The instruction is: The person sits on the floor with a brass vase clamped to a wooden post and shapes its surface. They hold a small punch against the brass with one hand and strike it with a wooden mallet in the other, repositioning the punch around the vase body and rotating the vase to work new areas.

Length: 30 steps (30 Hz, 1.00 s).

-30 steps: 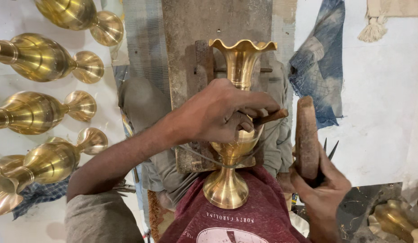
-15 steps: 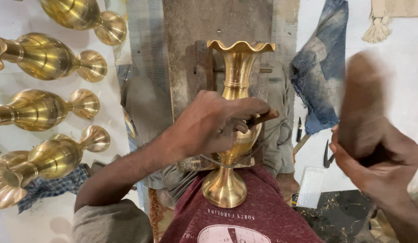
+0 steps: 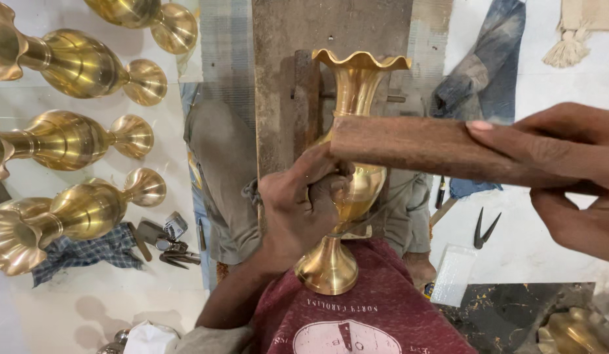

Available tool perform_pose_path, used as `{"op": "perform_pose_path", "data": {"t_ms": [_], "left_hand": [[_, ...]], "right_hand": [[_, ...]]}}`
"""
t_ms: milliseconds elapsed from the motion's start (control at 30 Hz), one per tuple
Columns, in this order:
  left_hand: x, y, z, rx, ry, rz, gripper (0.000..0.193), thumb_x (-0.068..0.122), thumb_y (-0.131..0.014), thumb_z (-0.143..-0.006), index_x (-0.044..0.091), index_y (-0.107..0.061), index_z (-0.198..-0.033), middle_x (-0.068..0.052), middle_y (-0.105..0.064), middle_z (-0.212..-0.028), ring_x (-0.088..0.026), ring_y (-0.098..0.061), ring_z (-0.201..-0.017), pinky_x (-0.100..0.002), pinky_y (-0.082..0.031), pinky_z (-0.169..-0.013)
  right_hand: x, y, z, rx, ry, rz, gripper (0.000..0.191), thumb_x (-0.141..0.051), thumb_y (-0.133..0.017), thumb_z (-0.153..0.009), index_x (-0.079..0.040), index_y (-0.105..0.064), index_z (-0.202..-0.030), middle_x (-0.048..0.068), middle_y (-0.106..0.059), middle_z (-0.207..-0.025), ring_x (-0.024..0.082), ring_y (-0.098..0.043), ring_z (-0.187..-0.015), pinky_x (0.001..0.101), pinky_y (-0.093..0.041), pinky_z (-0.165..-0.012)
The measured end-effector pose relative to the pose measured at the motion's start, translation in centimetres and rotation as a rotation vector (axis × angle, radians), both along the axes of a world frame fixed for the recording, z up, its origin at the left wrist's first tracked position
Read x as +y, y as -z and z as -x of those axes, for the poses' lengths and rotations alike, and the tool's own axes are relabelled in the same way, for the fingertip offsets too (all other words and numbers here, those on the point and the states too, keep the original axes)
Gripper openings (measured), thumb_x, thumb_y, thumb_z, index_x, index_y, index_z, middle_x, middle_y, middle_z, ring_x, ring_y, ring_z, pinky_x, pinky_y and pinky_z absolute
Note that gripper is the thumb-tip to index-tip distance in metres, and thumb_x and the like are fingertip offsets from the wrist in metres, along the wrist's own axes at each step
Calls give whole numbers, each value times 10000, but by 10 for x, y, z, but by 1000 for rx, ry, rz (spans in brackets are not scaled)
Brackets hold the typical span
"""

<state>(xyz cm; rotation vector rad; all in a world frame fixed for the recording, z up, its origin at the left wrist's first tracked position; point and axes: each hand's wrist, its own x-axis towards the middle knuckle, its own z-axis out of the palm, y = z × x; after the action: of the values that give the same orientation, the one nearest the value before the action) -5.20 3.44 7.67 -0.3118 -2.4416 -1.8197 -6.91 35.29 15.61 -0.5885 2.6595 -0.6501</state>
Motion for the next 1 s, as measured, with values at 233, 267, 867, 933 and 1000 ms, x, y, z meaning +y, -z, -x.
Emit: {"op": "perform_pose_path", "data": {"t_ms": [233, 267, 867, 933, 1000], "left_hand": [[6, 21, -15, 234, -139, 82, 436, -141, -615, -844, 17, -664, -1247, -117, -779, -1052, -153, -791, -834, -260, -647, -714], [3, 21, -16, 233, -103, 70, 449, -141, -613, -852, 13, -651, -1271, -123, -775, -1108, -163, -798, -870, -262, -659, -738], [-29, 8, 48, 262, 693, 267, 495, 26, -732, -855, 187, -665, -1318, -25, -675, -674, -148, -628, -554, -363, -499, -511], [-29, 5, 52, 237, 751, 268, 509, 70, -753, -810, 197, -672, -1297, -21, -632, -598, -153, -591, -493, -372, -482, -489], [-28, 3, 59, 240, 794, 222, 564, 74, -738, -777, 207, -647, -1318, -7, -629, -632, -129, -594, -511, -348, -504, -524]], "right_hand": [[-23, -17, 5, -15, 96, -55, 831, 163, -648, -701, -200, -581, -1445, 142, -694, -1089, 222, -752, -856, 306, -637, -731], [-25, -17, 2, -28, 190, 17, 851, 162, -637, -704, -176, -556, -1481, 145, -686, -1087, 227, -752, -871, 311, -635, -750], [-56, 32, -133, 188, 710, 461, 365, 85, -729, -758, 27, -631, -1105, 156, -639, -970, 201, -598, -715, 271, -514, -636], [-70, 35, -147, 179, 878, 542, 326, 72, -712, -740, 14, -645, -1054, 121, -644, -917, 173, -592, -697, 271, -523, -655], [-84, 35, -162, 37, 1094, 442, 576, 64, -658, -639, 40, -626, -1214, 100, -673, -1028, 160, -711, -811, 271, -608, -694]]}}
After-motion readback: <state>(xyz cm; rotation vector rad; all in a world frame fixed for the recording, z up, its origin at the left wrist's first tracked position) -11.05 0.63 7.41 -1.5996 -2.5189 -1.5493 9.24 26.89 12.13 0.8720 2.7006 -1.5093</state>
